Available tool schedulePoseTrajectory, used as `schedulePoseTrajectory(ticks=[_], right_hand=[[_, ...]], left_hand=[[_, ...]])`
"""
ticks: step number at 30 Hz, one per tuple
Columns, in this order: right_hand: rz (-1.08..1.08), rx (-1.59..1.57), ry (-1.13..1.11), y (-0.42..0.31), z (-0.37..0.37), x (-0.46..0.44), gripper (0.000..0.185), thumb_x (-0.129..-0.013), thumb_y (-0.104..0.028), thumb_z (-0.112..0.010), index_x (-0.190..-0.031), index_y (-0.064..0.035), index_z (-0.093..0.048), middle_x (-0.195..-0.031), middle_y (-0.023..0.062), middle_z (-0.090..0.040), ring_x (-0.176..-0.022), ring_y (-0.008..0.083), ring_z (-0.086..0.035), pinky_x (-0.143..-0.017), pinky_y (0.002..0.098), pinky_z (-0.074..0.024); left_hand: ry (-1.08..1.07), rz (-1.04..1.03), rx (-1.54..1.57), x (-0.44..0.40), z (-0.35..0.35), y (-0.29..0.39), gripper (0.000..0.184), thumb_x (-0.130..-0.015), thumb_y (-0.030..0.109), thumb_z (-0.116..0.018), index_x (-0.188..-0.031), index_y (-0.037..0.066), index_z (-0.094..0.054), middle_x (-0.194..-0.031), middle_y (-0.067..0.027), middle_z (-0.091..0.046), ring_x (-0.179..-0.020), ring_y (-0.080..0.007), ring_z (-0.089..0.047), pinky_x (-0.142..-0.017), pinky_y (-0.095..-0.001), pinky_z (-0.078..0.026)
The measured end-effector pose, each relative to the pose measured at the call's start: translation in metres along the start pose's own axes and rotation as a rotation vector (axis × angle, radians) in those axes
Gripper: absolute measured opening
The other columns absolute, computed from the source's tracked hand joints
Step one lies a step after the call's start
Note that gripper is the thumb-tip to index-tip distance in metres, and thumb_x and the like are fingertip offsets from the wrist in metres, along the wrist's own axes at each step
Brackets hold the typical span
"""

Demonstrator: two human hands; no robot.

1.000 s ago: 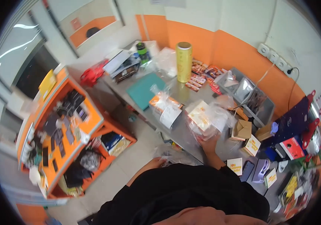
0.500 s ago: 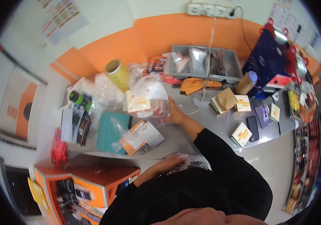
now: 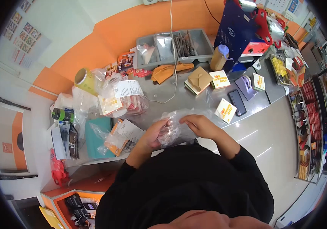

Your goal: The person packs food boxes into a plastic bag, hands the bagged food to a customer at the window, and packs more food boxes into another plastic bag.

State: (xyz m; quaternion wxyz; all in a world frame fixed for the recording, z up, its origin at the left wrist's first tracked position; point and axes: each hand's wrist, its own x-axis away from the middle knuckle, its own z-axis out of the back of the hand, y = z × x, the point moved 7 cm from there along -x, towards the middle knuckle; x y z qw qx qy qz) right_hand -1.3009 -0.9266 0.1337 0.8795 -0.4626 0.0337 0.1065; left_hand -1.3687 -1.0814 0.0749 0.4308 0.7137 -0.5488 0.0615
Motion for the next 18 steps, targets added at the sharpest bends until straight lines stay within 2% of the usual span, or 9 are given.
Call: schedulePoseTrajectory(ticks=[2,4,5,6,7,8,10,15,18], right_hand=[[-0.018,0.15,0.045,0.025,-0.012,-0.003,0.029,-0.09,-0.015,-0.059,-0.117,-0.0041,-0.058,-0.111,0.0156,-0.066,-0.102,0.036,-0.063,-0.082,0.0388,-0.0524],[-0.521,0.503,-0.322,0.071,-0.032,0.004,0.068,-0.081,-0.044,-0.071,-0.133,-0.006,-0.05,-0.12,0.0173,-0.063,-0.108,0.0376,-0.061,-0.1,0.0499,-0.0424],[-0.509,0.501,-0.329,0.083,-0.038,0.011,0.068,-0.081,-0.044,-0.071,-0.133,-0.006,-0.05,-0.12,0.0173,-0.063,-0.108,0.0376,-0.061,-0.1,0.0499,-0.0424],[-0.35,0.752,-0.2,0.087,-0.034,0.017,0.09,-0.072,-0.058,-0.071,-0.141,-0.0075,-0.039,-0.124,0.0168,-0.062,-0.112,0.0374,-0.06,-0.106,0.0579,-0.0265],[-0.182,0.992,-0.06,0.074,-0.028,0.016,0.113,-0.064,-0.071,-0.07,-0.149,-0.009,-0.029,-0.127,0.0164,-0.061,-0.117,0.0372,-0.058,-0.112,0.066,-0.0105],[-0.17,0.99,-0.065,0.078,-0.029,0.013,0.113,-0.064,-0.071,-0.07,-0.149,-0.009,-0.029,-0.127,0.0164,-0.061,-0.117,0.0372,-0.058,-0.112,0.066,-0.0105],[-0.448,0.848,-0.503,0.105,-0.045,0.014,0.128,-0.058,-0.08,-0.067,-0.153,-0.0114,-0.016,-0.13,0.0152,-0.06,-0.121,0.0362,-0.056,-0.102,0.0744,0.014],[-0.594,0.79,-0.727,0.104,-0.033,0.008,0.126,-0.058,-0.082,-0.066,-0.153,-0.0145,-0.018,-0.127,0.0153,-0.062,-0.119,0.0355,-0.057,-0.098,0.0792,0.0101],[-0.566,0.784,-0.74,0.122,-0.036,0.009,0.122,-0.058,-0.082,-0.065,-0.152,-0.0191,-0.021,-0.126,0.014,-0.062,-0.119,0.0349,-0.057,-0.096,0.0802,0.0105]], left_hand=[[0.089,-0.002,0.034,-0.002,-0.007,-0.001,0.023,-0.097,0.032,-0.054,-0.09,0.01,-0.059,-0.071,0.0045,-0.053,-0.059,-0.0055,-0.05,-0.056,-0.0226,-0.045],[0.094,-0.043,-0.03,-0.004,0.004,0.007,0.019,-0.095,0.028,-0.058,-0.094,0.008,-0.059,-0.076,0.002,-0.054,-0.065,-0.0084,-0.053,-0.06,-0.0246,-0.047],[0.101,-0.078,-0.096,-0.005,0.015,0.01,0.018,-0.092,0.023,-0.061,-0.098,0.006,-0.059,-0.08,-0.0005,-0.056,-0.071,-0.0113,-0.056,-0.065,-0.0266,-0.049],[0.113,-0.088,-0.092,-0.008,0.03,0.008,0.018,-0.092,0.023,-0.061,-0.098,0.006,-0.059,-0.08,-0.0005,-0.056,-0.071,-0.0113,-0.056,-0.065,-0.0266,-0.049],[0.254,-0.439,-0.572,-0.002,0.038,0.034,0.017,-0.088,0.015,-0.063,-0.101,0.005,-0.058,-0.085,-0.0035,-0.055,-0.076,-0.0131,-0.055,-0.067,-0.0275,-0.048],[0.393,-0.782,-1.055,0.01,0.032,0.05,0.022,-0.084,0.007,-0.064,-0.104,0.004,-0.057,-0.091,-0.0065,-0.055,-0.081,-0.0149,-0.054,-0.069,-0.0284,-0.047],[0.43,-0.801,-1.03,0.014,0.034,0.049,0.031,-0.079,0.0,-0.061,-0.109,0.006,-0.056,-0.101,-0.0094,-0.052,-0.086,-0.0174,-0.052,-0.071,-0.029,-0.046],[0.431,-0.939,-1.304,0.022,-0.002,0.048,0.048,-0.072,-0.011,-0.052,-0.112,0.015,-0.059,-0.124,-0.0123,-0.039,-0.088,-0.0213,-0.048,-0.077,-0.0304,-0.043],[0.191,-0.764,-1.251,0.006,-0.009,0.037,0.051,-0.068,-0.014,-0.048,-0.105,0.016,-0.064,-0.135,-0.013,-0.031,-0.1,-0.0251,-0.047,-0.088,-0.0328,-0.04]])
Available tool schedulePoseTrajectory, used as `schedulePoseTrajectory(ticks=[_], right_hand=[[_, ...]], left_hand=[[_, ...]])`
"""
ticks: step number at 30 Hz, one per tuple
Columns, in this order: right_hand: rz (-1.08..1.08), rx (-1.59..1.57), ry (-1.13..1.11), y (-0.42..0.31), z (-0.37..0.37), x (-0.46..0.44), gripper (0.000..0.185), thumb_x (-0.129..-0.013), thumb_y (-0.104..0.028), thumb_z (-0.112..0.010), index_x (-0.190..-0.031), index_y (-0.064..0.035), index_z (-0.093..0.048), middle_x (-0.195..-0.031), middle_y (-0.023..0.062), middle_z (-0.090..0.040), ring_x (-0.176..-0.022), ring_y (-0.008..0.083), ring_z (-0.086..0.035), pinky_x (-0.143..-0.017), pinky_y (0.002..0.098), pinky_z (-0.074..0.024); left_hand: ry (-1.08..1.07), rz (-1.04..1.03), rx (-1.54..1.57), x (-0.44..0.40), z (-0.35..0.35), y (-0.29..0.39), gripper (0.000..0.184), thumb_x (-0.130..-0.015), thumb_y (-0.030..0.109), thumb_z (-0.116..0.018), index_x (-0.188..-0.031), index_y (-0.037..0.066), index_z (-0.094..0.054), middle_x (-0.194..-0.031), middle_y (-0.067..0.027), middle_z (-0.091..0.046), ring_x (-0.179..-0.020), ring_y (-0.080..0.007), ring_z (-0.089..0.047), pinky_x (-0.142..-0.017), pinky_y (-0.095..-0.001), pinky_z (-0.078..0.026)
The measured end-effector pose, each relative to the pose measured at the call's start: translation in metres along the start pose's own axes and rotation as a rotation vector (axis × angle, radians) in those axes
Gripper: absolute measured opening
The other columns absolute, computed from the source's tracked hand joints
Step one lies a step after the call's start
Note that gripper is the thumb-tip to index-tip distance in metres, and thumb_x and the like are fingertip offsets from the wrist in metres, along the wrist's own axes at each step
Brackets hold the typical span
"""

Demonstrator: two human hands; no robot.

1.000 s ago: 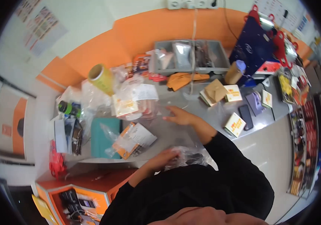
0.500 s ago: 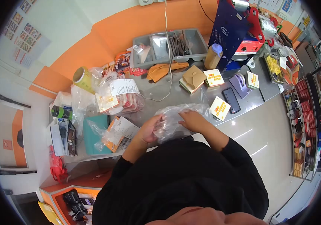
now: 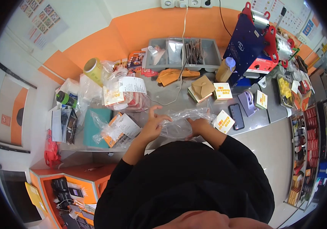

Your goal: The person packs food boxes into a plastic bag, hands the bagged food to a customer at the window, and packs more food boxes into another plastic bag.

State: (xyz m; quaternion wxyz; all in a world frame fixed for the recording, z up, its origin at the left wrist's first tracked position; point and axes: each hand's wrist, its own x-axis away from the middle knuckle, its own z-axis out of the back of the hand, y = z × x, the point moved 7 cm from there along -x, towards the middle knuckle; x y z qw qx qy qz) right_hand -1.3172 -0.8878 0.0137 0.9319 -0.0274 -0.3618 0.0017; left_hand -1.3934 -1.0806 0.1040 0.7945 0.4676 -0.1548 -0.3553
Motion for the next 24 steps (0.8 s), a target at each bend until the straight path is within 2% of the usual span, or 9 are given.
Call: schedulePoseTrajectory(ticks=[4,8,12,14,15,18,20,22,24], right_hand=[[0.094,0.1,-0.031,0.004,-0.002,-0.007,0.11,-0.059,-0.083,-0.063,-0.149,-0.0282,-0.033,-0.13,0.0097,-0.061,-0.121,0.0286,-0.056,-0.095,0.081,0.0119],[0.206,0.068,-0.073,0.001,-0.012,-0.012,0.086,-0.064,-0.078,-0.064,-0.137,-0.034,-0.051,-0.134,0.0139,-0.056,-0.124,0.0342,-0.053,-0.094,0.0817,0.0119],[0.225,0.108,-0.158,-0.003,-0.014,-0.006,0.06,-0.073,-0.066,-0.063,-0.122,-0.0316,-0.065,-0.144,0.0145,-0.045,-0.129,0.0351,-0.047,-0.093,0.0828,0.0115],[0.271,0.119,-0.162,-0.006,-0.021,-0.005,0.052,-0.076,-0.062,-0.062,-0.117,-0.0307,-0.068,-0.146,0.0146,-0.043,-0.13,0.0357,-0.046,-0.093,0.083,0.0115],[0.32,0.136,-0.111,-0.008,-0.022,-0.006,0.052,-0.078,-0.061,-0.062,-0.117,-0.0279,-0.068,-0.147,0.0149,-0.041,-0.129,0.0363,-0.047,-0.098,0.0799,0.0019],[0.389,0.131,-0.097,-0.009,-0.024,-0.013,0.049,-0.082,-0.057,-0.061,-0.116,-0.0233,-0.068,-0.147,0.0154,-0.04,-0.129,0.0353,-0.047,-0.102,0.0781,-0.0087],[0.403,0.107,-0.134,-0.001,-0.015,-0.015,0.045,-0.085,-0.054,-0.061,-0.115,-0.0215,-0.068,-0.145,0.0156,-0.042,-0.131,0.0337,-0.046,-0.101,0.0794,-0.0098],[0.651,-0.639,-0.383,-0.006,0.005,-0.006,0.041,-0.093,-0.04,-0.06,-0.122,-0.0115,-0.062,-0.142,0.0143,-0.047,-0.128,0.0265,-0.049,-0.108,0.0535,-0.0342],[0.966,-1.15,-0.204,-0.007,0.07,0.04,0.038,-0.093,-0.029,-0.063,-0.123,-0.0055,-0.057,-0.129,0.011,-0.058,-0.119,0.0223,-0.056,-0.101,0.0357,-0.0425]], left_hand=[[0.114,-0.137,-0.048,-0.015,0.005,0.012,0.051,-0.064,-0.017,-0.041,-0.091,0.015,-0.071,-0.134,-0.0113,-0.034,-0.099,-0.0225,-0.046,-0.084,-0.0322,-0.04],[0.232,-0.203,-0.089,-0.027,0.01,0.004,0.046,-0.067,-0.015,-0.046,-0.085,0.017,-0.073,-0.134,-0.0131,-0.041,-0.109,-0.0283,-0.047,-0.09,-0.0361,-0.043],[0.043,-0.046,-0.515,-0.031,-0.019,-0.015,0.033,-0.07,-0.007,-0.054,-0.088,0.013,-0.074,-0.136,-0.0136,-0.041,-0.107,-0.0338,-0.053,-0.086,-0.0426,-0.048],[-0.093,0.433,-0.798,-0.019,-0.031,-0.034,0.039,-0.074,0.007,-0.065,-0.112,0.017,-0.069,-0.14,-0.0174,-0.038,-0.111,-0.0417,-0.052,-0.086,-0.0482,-0.051],[-0.096,0.44,-0.797,-0.013,-0.037,-0.04,0.039,-0.074,0.007,-0.065,-0.112,0.017,-0.069,-0.14,-0.0174,-0.038,-0.111,-0.0417,-0.052,-0.086,-0.0482,-0.051],[0.135,0.468,-0.855,-0.008,-0.036,-0.055,0.058,-0.081,0.014,-0.066,-0.136,0.022,-0.052,-0.136,-0.0218,-0.041,-0.106,-0.0364,-0.057,-0.081,-0.0456,-0.053],[-0.113,0.67,-0.913,-0.001,-0.04,-0.074,0.08,-0.082,0.015,-0.065,-0.151,0.024,-0.027,-0.13,-0.0233,-0.043,-0.097,-0.0357,-0.063,-0.078,-0.0425,-0.055],[-0.153,0.681,-0.916,0.004,-0.041,-0.074,0.08,-0.082,0.014,-0.065,-0.151,0.024,-0.026,-0.128,-0.0223,-0.044,-0.094,-0.0354,-0.065,-0.077,-0.041,-0.055],[-0.174,0.706,-0.912,0.006,-0.035,-0.067,0.08,-0.082,0.013,-0.064,-0.151,0.023,-0.026,-0.126,-0.0214,-0.045,-0.091,-0.0352,-0.066,-0.077,-0.0395,-0.055]])
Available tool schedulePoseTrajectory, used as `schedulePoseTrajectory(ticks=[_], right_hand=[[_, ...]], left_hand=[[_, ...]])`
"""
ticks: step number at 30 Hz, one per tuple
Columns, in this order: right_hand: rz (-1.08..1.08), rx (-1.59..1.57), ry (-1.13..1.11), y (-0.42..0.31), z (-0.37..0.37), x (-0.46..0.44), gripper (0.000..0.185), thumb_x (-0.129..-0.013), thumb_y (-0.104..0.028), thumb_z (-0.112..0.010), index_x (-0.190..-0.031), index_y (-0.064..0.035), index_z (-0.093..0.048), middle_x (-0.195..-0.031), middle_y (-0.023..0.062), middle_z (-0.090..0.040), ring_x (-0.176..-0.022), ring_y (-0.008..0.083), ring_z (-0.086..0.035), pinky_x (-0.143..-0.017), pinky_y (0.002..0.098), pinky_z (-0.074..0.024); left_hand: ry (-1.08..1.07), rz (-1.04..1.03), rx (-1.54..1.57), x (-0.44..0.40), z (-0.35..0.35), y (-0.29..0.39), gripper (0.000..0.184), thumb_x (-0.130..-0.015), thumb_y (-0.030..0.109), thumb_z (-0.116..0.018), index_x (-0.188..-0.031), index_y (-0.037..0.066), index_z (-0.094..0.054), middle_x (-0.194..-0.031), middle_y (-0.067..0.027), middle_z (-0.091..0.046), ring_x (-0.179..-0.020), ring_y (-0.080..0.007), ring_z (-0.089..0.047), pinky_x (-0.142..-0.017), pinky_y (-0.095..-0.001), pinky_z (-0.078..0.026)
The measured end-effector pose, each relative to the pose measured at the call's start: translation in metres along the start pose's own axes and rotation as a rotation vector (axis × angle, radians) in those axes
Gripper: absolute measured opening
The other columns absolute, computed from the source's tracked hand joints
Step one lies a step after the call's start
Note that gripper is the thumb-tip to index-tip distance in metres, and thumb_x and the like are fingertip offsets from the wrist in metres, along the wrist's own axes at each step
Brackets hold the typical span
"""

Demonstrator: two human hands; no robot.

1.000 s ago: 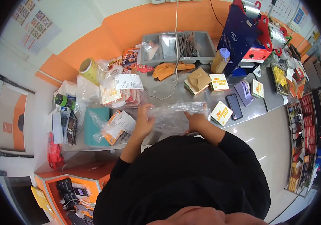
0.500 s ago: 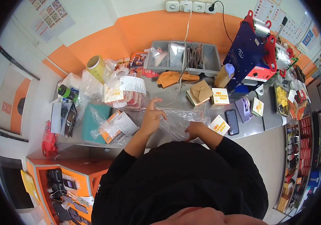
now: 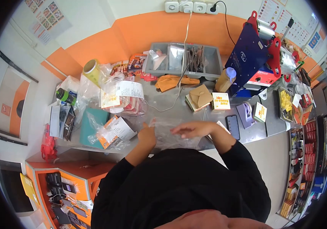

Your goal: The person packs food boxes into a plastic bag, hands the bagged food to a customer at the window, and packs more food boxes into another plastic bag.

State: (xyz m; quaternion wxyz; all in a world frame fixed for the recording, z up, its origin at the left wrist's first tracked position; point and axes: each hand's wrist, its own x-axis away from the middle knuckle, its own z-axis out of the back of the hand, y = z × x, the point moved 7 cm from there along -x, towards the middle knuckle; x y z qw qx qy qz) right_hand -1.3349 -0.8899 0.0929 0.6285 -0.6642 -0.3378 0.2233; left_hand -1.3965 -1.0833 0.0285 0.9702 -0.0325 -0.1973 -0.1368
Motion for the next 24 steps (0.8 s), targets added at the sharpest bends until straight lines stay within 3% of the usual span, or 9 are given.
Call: schedulePoseTrajectory(ticks=[4,6,9,12,14,16,18,22,24], right_hand=[[0.18,0.018,0.631,-0.035,0.12,0.027,0.049,-0.088,-0.025,-0.068,-0.131,-0.0082,-0.052,-0.128,0.0142,-0.054,-0.118,0.024,-0.054,-0.097,0.0372,-0.0446],[-0.16,1.034,1.03,-0.028,0.154,0.035,0.079,-0.076,-0.036,-0.076,-0.141,-0.0112,-0.039,-0.135,0.0177,-0.044,-0.124,0.0303,-0.048,-0.098,0.0437,-0.044],[-0.675,1.07,0.996,0.022,0.17,0.026,0.106,-0.063,-0.044,-0.081,-0.147,-0.0144,-0.024,-0.134,0.019,-0.041,-0.121,0.0382,-0.047,-0.096,0.0513,-0.0429],[-0.744,1.096,0.986,0.012,0.161,0.016,0.114,-0.06,-0.042,-0.08,-0.149,-0.016,-0.015,-0.134,0.0184,-0.039,-0.12,0.0403,-0.046,-0.094,0.0545,-0.0434],[-0.65,1.108,0.955,-0.03,0.123,0.01,0.109,-0.061,-0.037,-0.08,-0.149,-0.0143,-0.02,-0.133,0.0189,-0.04,-0.121,0.0387,-0.045,-0.096,0.0503,-0.0437],[-0.027,0.868,0.722,-0.07,0.077,-0.011,0.101,-0.061,-0.031,-0.08,-0.145,-0.0108,-0.028,-0.13,0.019,-0.042,-0.121,0.0365,-0.045,-0.097,0.0459,-0.0439],[0.238,0.65,0.41,-0.078,0.034,-0.029,0.094,-0.06,-0.027,-0.081,-0.141,-0.0099,-0.036,-0.128,0.0186,-0.044,-0.121,0.0364,-0.045,-0.1,0.0445,-0.0423],[0.186,0.607,0.056,-0.039,-0.017,-0.063,0.094,-0.057,-0.027,-0.083,-0.139,-0.0153,-0.039,-0.129,0.018,-0.044,-0.123,0.037,-0.044,-0.102,0.0439,-0.0411],[-0.265,1.001,-0.079,0.003,-0.02,-0.073,0.097,-0.056,-0.022,-0.084,-0.141,-0.0198,-0.038,-0.139,0.0185,-0.04,-0.13,0.0379,-0.04,-0.107,0.0472,-0.036]], left_hand=[[-0.038,-0.022,0.009,0.026,0.007,-0.006,0.065,-0.082,0.01,-0.06,-0.143,0.022,-0.041,-0.128,-0.0225,-0.045,-0.093,-0.0359,-0.066,-0.078,-0.0417,-0.055],[-0.049,-0.021,0.0,0.036,0.007,-0.008,0.059,-0.083,0.009,-0.058,-0.139,0.02,-0.047,-0.128,-0.0232,-0.045,-0.095,-0.0366,-0.066,-0.079,-0.0429,-0.055],[-0.036,-0.101,0.159,0.042,0.01,-0.007,0.05,-0.082,0.008,-0.056,-0.13,0.017,-0.055,-0.128,-0.0249,-0.045,-0.097,-0.0396,-0.064,-0.082,-0.0454,-0.054],[-0.026,-0.149,0.306,0.044,0.001,-0.014,0.05,-0.081,0.007,-0.054,-0.13,0.016,-0.055,-0.128,-0.0249,-0.045,-0.1,-0.0425,-0.062,-0.085,-0.0467,-0.052],[0.015,-0.095,0.374,0.043,0.001,-0.02,0.049,-0.082,0.007,-0.054,-0.13,0.016,-0.055,-0.129,-0.0245,-0.045,-0.102,-0.0436,-0.061,-0.087,-0.0477,-0.051],[0.025,-0.069,0.386,0.042,-0.004,-0.023,0.05,-0.081,0.007,-0.054,-0.131,0.015,-0.054,-0.129,-0.0244,-0.045,-0.104,-0.0435,-0.06,-0.088,-0.0479,-0.051],[0.033,-0.051,0.392,0.042,-0.005,-0.023,0.051,-0.081,0.007,-0.054,-0.132,0.015,-0.052,-0.13,-0.0244,-0.045,-0.105,-0.0433,-0.059,-0.088,-0.0481,-0.05],[-0.008,-0.073,0.467,0.038,-0.005,-0.024,0.064,-0.076,0.012,-0.062,-0.138,0.015,-0.045,-0.129,-0.0262,-0.044,-0.107,-0.0452,-0.057,-0.09,-0.0483,-0.049],[-0.01,-0.097,0.491,0.035,-0.01,-0.028,0.071,-0.073,0.015,-0.066,-0.14,0.016,-0.042,-0.129,-0.0274,-0.044,-0.108,-0.0463,-0.057,-0.09,-0.0482,-0.049]])
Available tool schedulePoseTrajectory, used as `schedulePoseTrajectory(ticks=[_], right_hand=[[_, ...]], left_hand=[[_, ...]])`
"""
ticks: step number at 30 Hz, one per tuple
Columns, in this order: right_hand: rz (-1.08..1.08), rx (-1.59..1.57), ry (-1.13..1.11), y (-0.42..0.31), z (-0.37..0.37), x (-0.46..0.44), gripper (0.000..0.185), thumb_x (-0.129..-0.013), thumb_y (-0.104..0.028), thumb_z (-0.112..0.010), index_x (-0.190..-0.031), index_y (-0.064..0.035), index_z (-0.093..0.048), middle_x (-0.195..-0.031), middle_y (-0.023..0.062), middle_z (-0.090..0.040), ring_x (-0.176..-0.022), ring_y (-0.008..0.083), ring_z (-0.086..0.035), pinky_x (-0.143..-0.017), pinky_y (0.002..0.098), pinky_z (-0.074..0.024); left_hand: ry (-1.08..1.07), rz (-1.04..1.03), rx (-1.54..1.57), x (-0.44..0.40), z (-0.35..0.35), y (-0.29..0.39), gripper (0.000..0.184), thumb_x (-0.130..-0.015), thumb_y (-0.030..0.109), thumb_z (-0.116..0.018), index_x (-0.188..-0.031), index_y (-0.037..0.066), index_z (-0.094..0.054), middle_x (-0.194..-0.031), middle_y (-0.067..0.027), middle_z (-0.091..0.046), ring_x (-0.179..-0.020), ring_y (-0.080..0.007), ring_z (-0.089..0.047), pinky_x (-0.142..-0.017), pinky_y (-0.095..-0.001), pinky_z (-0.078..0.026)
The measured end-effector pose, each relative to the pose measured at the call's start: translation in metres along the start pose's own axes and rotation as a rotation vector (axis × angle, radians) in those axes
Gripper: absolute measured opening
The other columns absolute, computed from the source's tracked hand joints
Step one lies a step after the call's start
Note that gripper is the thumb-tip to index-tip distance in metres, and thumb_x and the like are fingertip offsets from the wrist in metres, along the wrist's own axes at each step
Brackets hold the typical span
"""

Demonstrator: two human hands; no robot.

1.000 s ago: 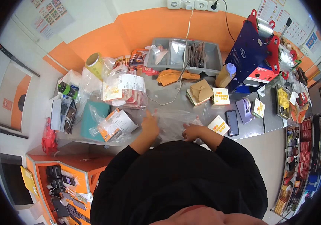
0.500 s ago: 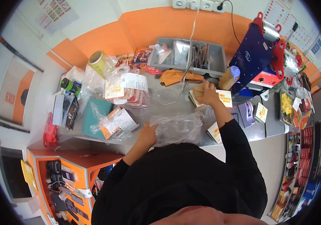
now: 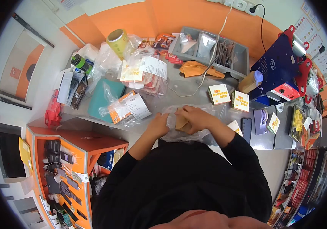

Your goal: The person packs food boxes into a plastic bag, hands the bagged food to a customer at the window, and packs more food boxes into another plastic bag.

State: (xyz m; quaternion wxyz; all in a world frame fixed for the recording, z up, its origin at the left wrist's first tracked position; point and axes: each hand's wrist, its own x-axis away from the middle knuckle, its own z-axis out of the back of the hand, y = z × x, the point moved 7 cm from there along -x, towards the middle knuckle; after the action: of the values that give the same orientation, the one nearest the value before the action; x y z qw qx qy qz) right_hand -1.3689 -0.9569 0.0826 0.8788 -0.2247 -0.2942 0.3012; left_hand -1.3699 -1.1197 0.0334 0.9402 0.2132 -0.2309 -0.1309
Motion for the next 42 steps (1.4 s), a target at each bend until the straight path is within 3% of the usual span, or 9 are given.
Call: schedulePoseTrajectory(ticks=[3,19,22,24,27,28,31,34,42], right_hand=[[-0.029,0.407,0.2,0.018,-0.027,-0.018,0.099,-0.054,-0.025,-0.086,-0.14,-0.0264,-0.039,-0.14,0.0162,-0.04,-0.13,0.0368,-0.04,-0.102,0.0568,-0.0377],[-0.19,0.318,0.181,0.032,-0.059,-0.018,0.09,-0.064,-0.033,-0.086,-0.141,-0.0272,-0.04,-0.139,0.0131,-0.041,-0.123,0.0392,-0.046,-0.094,0.0657,-0.0377],[-0.097,0.234,0.309,0.007,-0.012,0.008,0.078,-0.071,-0.031,-0.081,-0.139,-0.024,-0.043,-0.136,0.0137,-0.046,-0.122,0.0349,-0.049,-0.094,0.0579,-0.041],[0.0,-0.516,-0.018,0.033,0.024,0.007,0.072,-0.076,-0.027,-0.077,-0.139,-0.022,-0.044,-0.136,0.0146,-0.05,-0.124,0.029,-0.05,-0.096,0.0463,-0.0437],[-0.382,-0.121,0.227,0.153,0.071,0.022,0.091,-0.066,-0.021,-0.083,-0.144,-0.0211,-0.037,-0.138,0.0147,-0.049,-0.13,0.0261,-0.045,-0.101,0.0407,-0.0424],[-0.5,0.241,0.32,0.189,0.071,0.028,0.104,-0.06,-0.021,-0.088,-0.148,-0.0213,-0.032,-0.142,0.0149,-0.045,-0.135,0.0281,-0.04,-0.106,0.0458,-0.0397],[-0.693,0.581,0.203,0.198,0.055,0.036,0.122,-0.052,-0.016,-0.088,-0.151,-0.0265,-0.019,-0.148,0.0133,-0.035,-0.141,0.0328,-0.029,-0.108,0.0581,-0.0344],[-0.577,0.489,0.087,0.204,0.041,0.024,0.129,-0.054,-0.022,-0.09,-0.153,-0.029,-0.007,-0.152,0.0124,-0.026,-0.145,0.0349,-0.02,-0.106,0.0692,-0.0278],[-0.481,0.124,0.512,0.088,0.098,0.063,0.116,-0.056,-0.021,-0.083,-0.15,-0.0083,-0.017,-0.14,0.0239,-0.035,-0.131,0.0407,-0.037,-0.107,0.05,-0.0371]], left_hand=[[-0.101,-0.005,0.049,0.005,0.003,0.006,0.078,-0.071,0.016,-0.066,-0.144,0.016,-0.038,-0.126,-0.0282,-0.046,-0.107,-0.0466,-0.057,-0.09,-0.0473,-0.049],[-0.087,-0.041,0.119,0.007,-0.004,0.0,0.095,-0.071,0.02,-0.07,-0.152,0.014,-0.021,-0.125,-0.0313,-0.046,-0.111,-0.0467,-0.054,-0.094,-0.0462,-0.047],[-0.071,-0.072,0.132,0.004,0.0,0.001,0.094,-0.071,0.02,-0.072,-0.151,0.014,-0.023,-0.125,-0.0311,-0.046,-0.108,-0.0469,-0.055,-0.092,-0.046,-0.049],[-0.074,-0.083,0.143,0.006,-0.003,-0.002,0.094,-0.071,0.021,-0.072,-0.151,0.014,-0.023,-0.127,-0.0316,-0.045,-0.11,-0.0471,-0.055,-0.093,-0.0457,-0.049],[0.048,-0.152,0.134,0.008,-0.002,-0.002,0.09,-0.073,0.022,-0.072,-0.15,0.016,-0.026,-0.135,-0.033,-0.039,-0.112,-0.0477,-0.054,-0.093,-0.0457,-0.049],[0.063,-0.141,0.123,0.009,0.0,0.0,0.089,-0.074,0.022,-0.072,-0.15,0.016,-0.027,-0.138,-0.0331,-0.036,-0.112,-0.0473,-0.055,-0.093,-0.0456,-0.049],[0.047,-0.111,0.167,0.012,0.007,0.008,0.086,-0.075,0.021,-0.072,-0.149,0.016,-0.028,-0.143,-0.0331,-0.03,-0.111,-0.0465,-0.056,-0.093,-0.0456,-0.049],[-0.019,-0.072,0.26,0.015,0.012,0.017,0.084,-0.077,0.018,-0.07,-0.149,0.017,-0.028,-0.144,-0.033,-0.027,-0.109,-0.0459,-0.057,-0.093,-0.0456,-0.049],[0.033,-0.136,0.388,0.011,0.005,0.006,0.083,-0.081,0.01,-0.06,-0.153,0.018,-0.019,-0.143,-0.0344,-0.029,-0.12,-0.0483,-0.048,-0.098,-0.0439,-0.045]])
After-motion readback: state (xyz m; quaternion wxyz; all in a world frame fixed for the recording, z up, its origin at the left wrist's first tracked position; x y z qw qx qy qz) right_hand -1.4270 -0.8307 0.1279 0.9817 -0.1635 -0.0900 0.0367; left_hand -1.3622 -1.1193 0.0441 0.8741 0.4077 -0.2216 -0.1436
